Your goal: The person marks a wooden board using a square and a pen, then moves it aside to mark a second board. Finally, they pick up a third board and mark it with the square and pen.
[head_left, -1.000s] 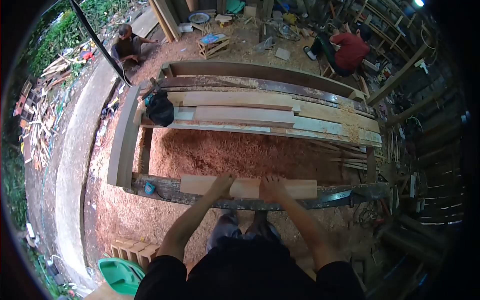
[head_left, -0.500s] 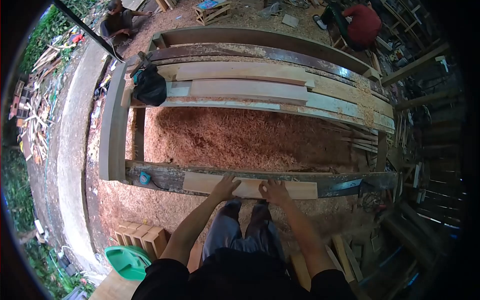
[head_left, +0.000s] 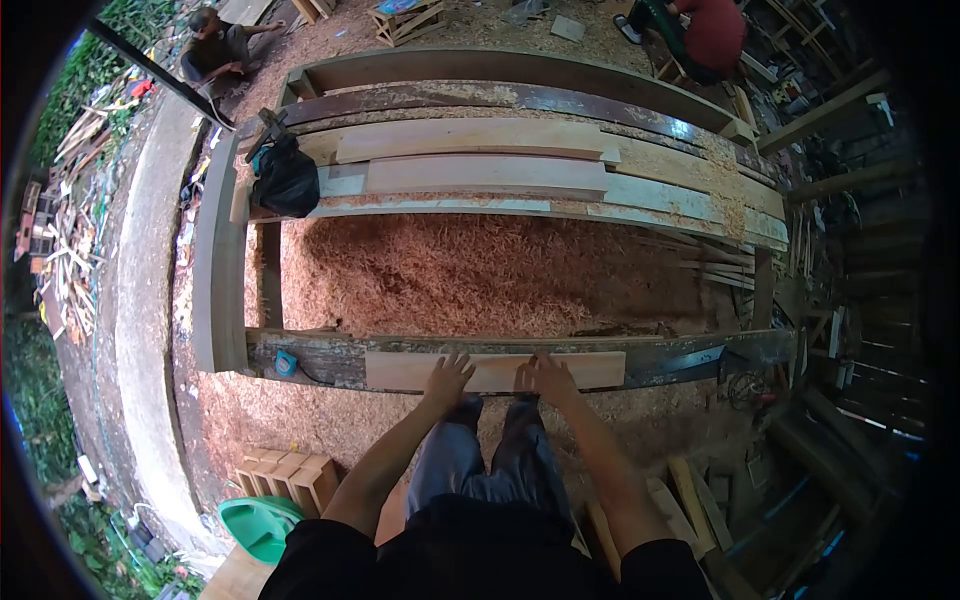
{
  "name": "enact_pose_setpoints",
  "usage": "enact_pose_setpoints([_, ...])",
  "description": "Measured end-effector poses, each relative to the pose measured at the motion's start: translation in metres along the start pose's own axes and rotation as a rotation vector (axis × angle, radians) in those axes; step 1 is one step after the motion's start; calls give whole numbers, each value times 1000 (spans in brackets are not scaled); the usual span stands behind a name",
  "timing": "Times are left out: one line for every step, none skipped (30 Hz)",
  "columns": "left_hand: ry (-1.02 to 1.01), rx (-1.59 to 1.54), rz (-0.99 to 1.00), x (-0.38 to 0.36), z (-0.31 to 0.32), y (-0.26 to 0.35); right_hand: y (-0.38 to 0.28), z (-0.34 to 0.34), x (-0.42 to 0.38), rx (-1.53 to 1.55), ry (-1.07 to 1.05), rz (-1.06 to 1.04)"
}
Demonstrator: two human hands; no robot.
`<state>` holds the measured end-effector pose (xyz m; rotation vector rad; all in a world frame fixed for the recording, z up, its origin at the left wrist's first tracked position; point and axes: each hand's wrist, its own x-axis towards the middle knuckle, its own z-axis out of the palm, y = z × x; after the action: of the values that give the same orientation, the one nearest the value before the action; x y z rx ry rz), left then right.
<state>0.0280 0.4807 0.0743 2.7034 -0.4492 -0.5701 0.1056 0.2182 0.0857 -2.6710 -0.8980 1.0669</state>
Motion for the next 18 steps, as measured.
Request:
enact_pose_setpoints([-44, 78, -19, -2, 0, 2, 0, 5, -3, -58, 30, 15])
enact_pose_setpoints([-42, 87, 0, -4, -2, 5, 0, 9, -4, -53, 43, 30])
enact_pose_setpoints([-97, -44, -96, -6, 0, 8, -5, 6, -7, -63, -22, 56])
enact_pose_setpoints([-152, -170, -178, -6, 3, 11, -8, 2, -11, -69, -80, 95])
enact_pose_setpoints([-91, -182, -165, -7, 11, 10, -11, -4, -16, -33, -102, 107])
enact_pose_setpoints([-33, -197, -147, -12, 22, 6, -13, -6, -26, 6, -122, 121])
enact_pose_setpoints([7, -187, -119, -14, 29, 2, -6, 15, -32, 216, -22, 174])
enact_pose_setpoints([47, -178, -93, -15, 32, -3, 3, 40, -38, 424, 87, 215])
enact_pose_setpoints([-8, -258, -158, -16, 26, -4, 4, 39, -50, 496, 99, 283])
enact_pose_setpoints([-64, -334, -228, -17, 18, -3, 6, 37, -63, 569, 112, 342])
enact_pose_setpoints([-47, -326, -256, -17, 17, -4, 17, 46, -75, 650, 154, 375])
enact_pose_setpoints([-26, -317, -287, -18, 17, -4, 29, 58, -89, 732, 199, 401])
enact_pose_setpoints([-71, -312, -332, -17, 20, -6, 39, 66, -107, 794, 239, 452])
enact_pose_setpoints([-115, -305, -376, -13, 28, -8, 52, 77, -128, 858, 280, 501])
enact_pose_setpoints([-84, -397, -353, -16, 43, -18, 69, 91, -148, 869, 285, 541])
enact_pose_setpoints([-58, -492, -332, -12, 54, -18, 87, 108, -168, 879, 284, 580])
enact_pose_setpoints([-74, -591, -451, -12, 47, 1, 105, 125, -188, 919, 295, 652])
enact_pose_setpoints([-91, -691, -575, -14, 39, 21, 123, 144, -207, 960, 300, 721])
